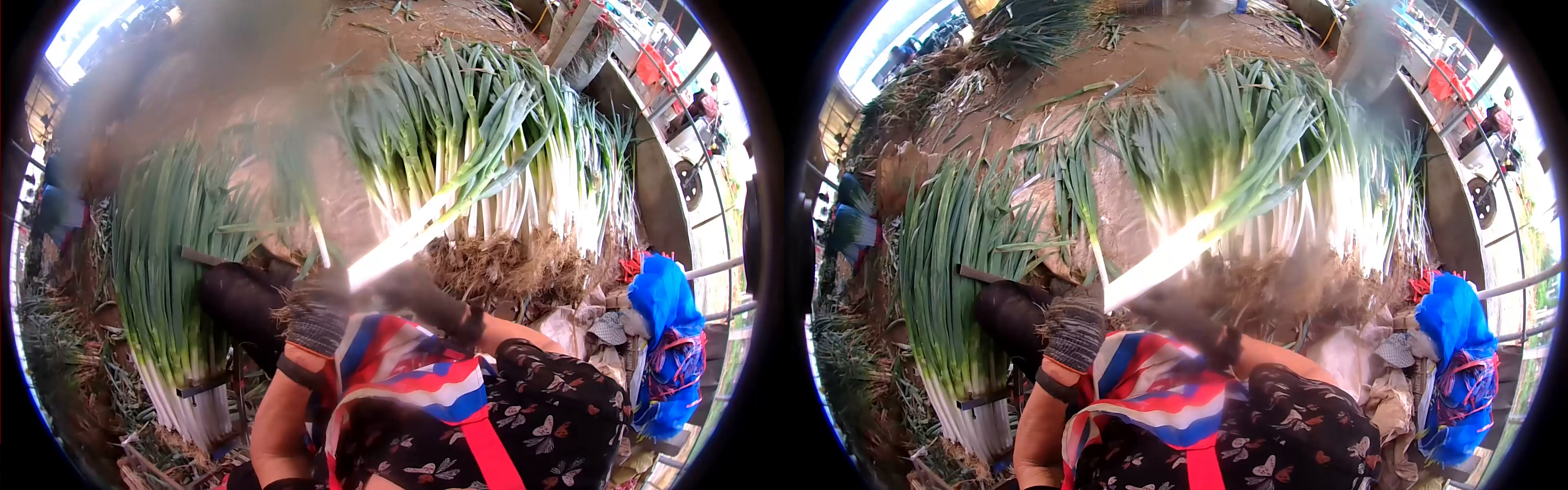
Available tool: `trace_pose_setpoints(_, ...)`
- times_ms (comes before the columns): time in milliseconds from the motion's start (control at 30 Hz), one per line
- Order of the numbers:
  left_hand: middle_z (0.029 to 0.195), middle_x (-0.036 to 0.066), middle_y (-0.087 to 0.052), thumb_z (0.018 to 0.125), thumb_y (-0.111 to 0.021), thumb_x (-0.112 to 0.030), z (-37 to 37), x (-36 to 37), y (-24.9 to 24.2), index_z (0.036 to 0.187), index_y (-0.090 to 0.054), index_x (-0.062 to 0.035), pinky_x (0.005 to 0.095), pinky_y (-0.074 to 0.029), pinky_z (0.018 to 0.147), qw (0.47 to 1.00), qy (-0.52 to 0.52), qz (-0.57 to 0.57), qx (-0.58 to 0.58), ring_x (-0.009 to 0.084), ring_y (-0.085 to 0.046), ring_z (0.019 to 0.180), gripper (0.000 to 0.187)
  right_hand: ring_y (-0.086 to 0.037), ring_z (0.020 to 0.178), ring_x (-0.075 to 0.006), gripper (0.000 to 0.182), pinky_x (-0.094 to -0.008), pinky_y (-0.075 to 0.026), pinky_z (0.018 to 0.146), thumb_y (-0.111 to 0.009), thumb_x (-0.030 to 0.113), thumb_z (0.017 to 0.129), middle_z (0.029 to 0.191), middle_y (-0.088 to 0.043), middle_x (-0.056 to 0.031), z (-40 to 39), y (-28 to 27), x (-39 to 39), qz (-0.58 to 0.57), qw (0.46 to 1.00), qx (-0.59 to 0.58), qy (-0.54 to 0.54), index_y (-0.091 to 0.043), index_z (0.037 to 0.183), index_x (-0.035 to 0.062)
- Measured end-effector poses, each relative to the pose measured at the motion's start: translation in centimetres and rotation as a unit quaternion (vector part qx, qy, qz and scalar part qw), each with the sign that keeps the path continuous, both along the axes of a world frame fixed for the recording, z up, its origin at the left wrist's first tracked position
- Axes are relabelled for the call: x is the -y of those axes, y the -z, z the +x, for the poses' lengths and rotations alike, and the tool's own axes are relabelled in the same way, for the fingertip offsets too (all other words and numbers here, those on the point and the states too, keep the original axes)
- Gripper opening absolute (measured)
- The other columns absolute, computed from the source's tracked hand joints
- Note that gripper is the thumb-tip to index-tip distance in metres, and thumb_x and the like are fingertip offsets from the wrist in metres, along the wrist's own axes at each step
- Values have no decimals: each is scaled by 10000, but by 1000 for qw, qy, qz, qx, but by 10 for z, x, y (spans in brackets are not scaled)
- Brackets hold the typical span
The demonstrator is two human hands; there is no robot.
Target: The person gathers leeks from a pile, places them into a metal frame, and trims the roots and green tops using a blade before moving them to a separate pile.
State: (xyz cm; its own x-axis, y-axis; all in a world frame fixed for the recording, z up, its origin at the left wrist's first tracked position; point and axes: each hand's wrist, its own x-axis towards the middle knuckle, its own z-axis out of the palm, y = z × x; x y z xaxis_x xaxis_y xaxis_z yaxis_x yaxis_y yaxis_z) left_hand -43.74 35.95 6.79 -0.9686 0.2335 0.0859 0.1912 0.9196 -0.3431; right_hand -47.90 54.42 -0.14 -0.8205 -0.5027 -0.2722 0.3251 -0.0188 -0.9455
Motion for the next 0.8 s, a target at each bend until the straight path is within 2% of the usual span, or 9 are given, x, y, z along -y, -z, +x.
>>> trace_pose_setpoints(33, 768, 125, -616, 771, -565, -173, -1, 12, 5, 922, -573, -69, 415, -448, 567, 999, 13, 40, 10, 263, -613, 669, 183, -625, 856, -242, 375, -374, -510, 741, -709, 249, 822, 969, -632, -144, 2, 5, -12, 157, 957, -240, 43, -579, 1103, 37)
trace_pose_setpoints(67, 766, 119, -609, 768, -561, -174, 2, 24, 11, 909, -575, -72, 407, -444, 570, 996, 21, 81, 22, 261, -610, 684, 175, -626, 922, -261, 429, -401, -508, 790, -710, 277, 818, 1019, -626, -168, 5, 10, -26, 297, 832, -461, 77, -560, 1138, 35)
trace_pose_setpoints(133, 756, 115, -594, 778, -544, -154, 11, 30, 1, 895, -575, -67, 402, -439, 570, 991, 41, 123, 20, 262, -602, 695, 149, -525, 1180, -330, 551, -503, -392, 1013, -693, 299, 806, 1233, -546, -218, -23, 26, -48, 372, 649, -653, 122, -501, 1238, 15)
trace_pose_setpoints(233, 704, 113, -550, 815, -497, -96, 43, 39, -15, 853, -561, -25, 402, -440, 563, 972, 19, 223, 64, 252, -560, 625, 104, -400, 1309, -371, 659, -565, -240, 1116, -691, 280, 783, 1346, -481, -203, -77, 59, -73, 448, 654, -610, -22, -439, 1326, 2)
trace_pose_setpoints(333, 596, 73, -476, 803, -541, -102, 80, 52, 2, 798, -547, -12, 363, -375, 395, 994, 65, -37, -78, 193, -488, 488, 90, -528, 1137, -393, 650, -588, -310, 1065, -726, 226, 713, 1216, -567, -181, -122, 69, -64, 330, 638, -686, -114, -470, 1269, 7)
trace_pose_setpoints(367, 572, 52, -459, 812, -558, -124, 91, 65, -14, 766, -537, -16, 340, -347, 366, 988, 97, 114, -45, 182, -466, 467, 120, -549, 1038, -407, 602, -583, -355, 1025, -729, 197, 692, 1120, -587, -187, -122, 62, -56, 316, 609, -708, -167, -490, 1214, 16)
trace_pose_setpoints(467, 599, 63, -509, 765, -594, -181, 151, 88, -14, 730, -541, -57, 362, -416, 463, 987, -35, 118, -99, 213, -521, 514, 140, -551, 912, -399, 479, -499, -438, 868, -665, 149, 686, 971, -580, -176, -111, 52, -23, 261, 601, -710, -258, -520, 1126, 27)
trace_pose_setpoints(700, 669, 66, -576, 801, -589, -229, 225, 170, 10, 775, -565, -82, 360, -500, 554, 935, -177, 282, -121, 234, -605, 599, 151, -513, 782, -357, 267, -476, -423, 720, -551, 58, 744, 845, -530, -147, -88, -76, 128, 209, 483, -822, -217, -538, 1011, 47)
trace_pose_setpoints(800, 710, 71, -589, 853, -583, -278, 272, 224, -3, 799, -574, -79, 350, -515, 583, 933, -258, 195, -156, 233, -612, 630, 207, -509, 751, -331, 227, -462, -428, 699, -533, 68, 764, 817, -521, -120, -63, -125, 226, 165, 412, -872, -208, -532, 990, 46)
